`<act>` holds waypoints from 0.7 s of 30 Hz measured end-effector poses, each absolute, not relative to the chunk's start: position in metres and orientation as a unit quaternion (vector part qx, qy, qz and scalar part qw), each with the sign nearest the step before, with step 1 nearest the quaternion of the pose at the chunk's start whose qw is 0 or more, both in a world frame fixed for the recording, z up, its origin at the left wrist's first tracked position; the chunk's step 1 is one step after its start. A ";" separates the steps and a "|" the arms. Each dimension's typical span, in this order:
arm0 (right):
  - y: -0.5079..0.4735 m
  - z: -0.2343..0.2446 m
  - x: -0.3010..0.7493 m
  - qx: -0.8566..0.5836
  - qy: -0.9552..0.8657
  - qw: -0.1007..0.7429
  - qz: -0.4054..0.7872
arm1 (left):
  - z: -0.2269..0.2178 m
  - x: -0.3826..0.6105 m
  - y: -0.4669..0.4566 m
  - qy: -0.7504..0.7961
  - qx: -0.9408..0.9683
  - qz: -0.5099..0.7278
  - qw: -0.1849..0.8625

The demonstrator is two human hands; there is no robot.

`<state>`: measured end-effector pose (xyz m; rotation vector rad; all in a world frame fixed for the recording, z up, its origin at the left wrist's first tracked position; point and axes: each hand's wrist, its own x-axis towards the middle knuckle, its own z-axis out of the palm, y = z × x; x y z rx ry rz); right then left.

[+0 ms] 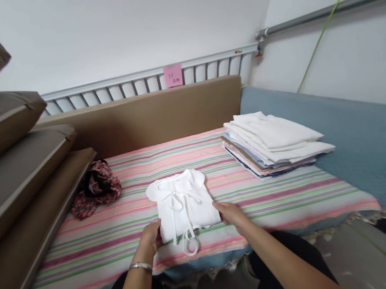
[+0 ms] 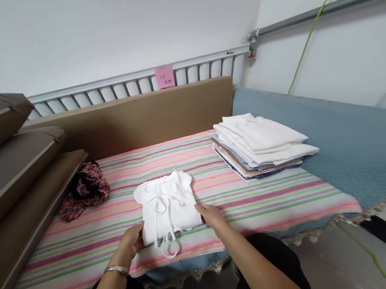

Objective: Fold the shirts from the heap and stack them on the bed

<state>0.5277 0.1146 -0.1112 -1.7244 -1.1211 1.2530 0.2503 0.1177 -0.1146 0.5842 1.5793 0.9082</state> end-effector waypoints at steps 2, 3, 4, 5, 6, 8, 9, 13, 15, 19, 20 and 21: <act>0.113 -0.111 0.525 -0.654 -0.454 0.378 0.473 | -0.116 0.253 0.115 0.681 0.283 0.403 0.541; 0.112 -0.111 0.523 -0.642 -0.470 0.396 0.459 | -0.117 0.254 0.114 0.688 0.304 0.412 0.515; 0.112 -0.111 0.522 -0.628 -0.493 0.418 0.434 | -0.118 0.255 0.113 0.696 0.326 0.419 0.484; 0.111 -0.112 0.520 -0.618 -0.516 0.437 0.402 | -0.118 0.255 0.113 0.706 0.348 0.423 0.448; 0.110 -0.113 0.518 -0.613 -0.540 0.449 0.364 | -0.119 0.256 0.113 0.718 0.371 0.423 0.411; 0.108 -0.117 0.516 -0.627 -0.577 0.437 0.287 | -0.119 0.257 0.113 0.739 0.414 0.408 0.340; 0.106 -0.119 0.515 -0.645 -0.590 0.415 0.252 | -0.119 0.257 0.113 0.749 0.433 0.394 0.310; 0.100 -0.123 0.515 -0.715 -0.602 0.309 0.176 | -0.119 0.263 0.110 0.786 0.476 0.320 0.232; 0.098 -0.122 0.517 -0.727 -0.599 0.281 0.183 | -0.118 0.266 0.108 0.796 0.487 0.290 0.211; 0.098 -0.118 0.521 -0.736 -0.593 0.254 0.204 | -0.116 0.268 0.103 0.801 0.506 0.254 0.194; 0.098 -0.117 0.521 -0.739 -0.594 0.246 0.201 | -0.116 0.268 0.102 0.801 0.508 0.250 0.193; 0.098 -0.116 0.521 -0.742 -0.595 0.238 0.197 | -0.115 0.268 0.101 0.801 0.510 0.247 0.192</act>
